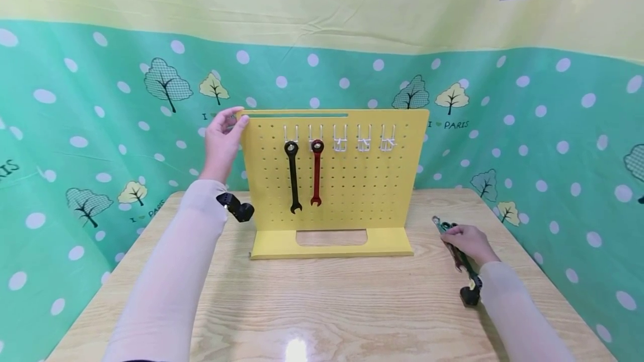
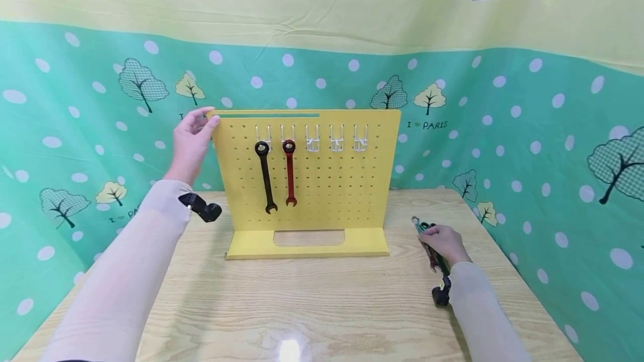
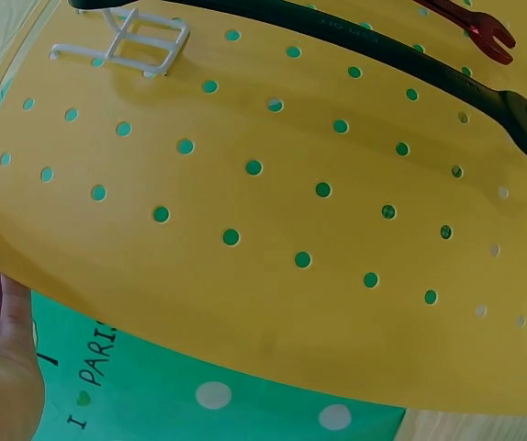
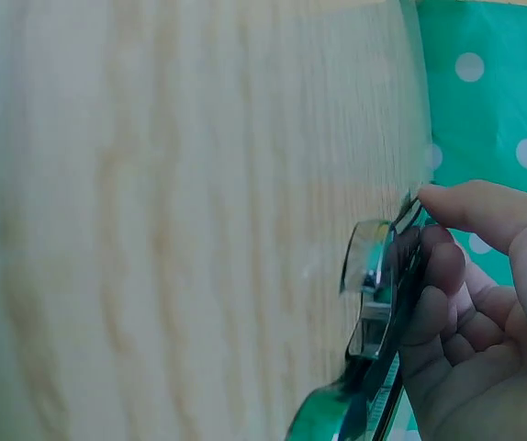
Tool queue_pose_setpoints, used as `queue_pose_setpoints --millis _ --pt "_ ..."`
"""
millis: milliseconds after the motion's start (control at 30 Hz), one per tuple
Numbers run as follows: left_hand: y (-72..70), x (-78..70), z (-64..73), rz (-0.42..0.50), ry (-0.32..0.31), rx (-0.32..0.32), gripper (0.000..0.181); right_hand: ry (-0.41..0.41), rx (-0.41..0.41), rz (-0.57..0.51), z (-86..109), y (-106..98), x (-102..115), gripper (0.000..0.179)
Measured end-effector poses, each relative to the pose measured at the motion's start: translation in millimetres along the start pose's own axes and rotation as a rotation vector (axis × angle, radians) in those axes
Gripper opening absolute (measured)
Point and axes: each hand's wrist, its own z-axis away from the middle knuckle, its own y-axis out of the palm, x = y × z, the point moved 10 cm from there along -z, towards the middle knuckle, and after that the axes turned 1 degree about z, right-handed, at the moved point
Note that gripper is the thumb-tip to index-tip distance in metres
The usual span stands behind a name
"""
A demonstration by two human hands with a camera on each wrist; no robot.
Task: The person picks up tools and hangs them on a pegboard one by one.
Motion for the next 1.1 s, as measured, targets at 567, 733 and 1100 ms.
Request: queue_pose_setpoints --millis 567,733,1100 --pt "-2.2 -1.6 0.9 -0.01 0.003 -0.005 0.038 0.024 0.013 0.084 -5.5 2 9 0.036" --pt "-1.3 -1.2 1.5 -0.004 0.0 0.0 0.039 0.036 0.024 0.044 -7.2 3 3 0.039" --pt "-0.2 -1.1 1.5 -0.012 -0.009 0.002 0.04 -0.02 0.009 0.044 -3.0 -1 3 0.034"
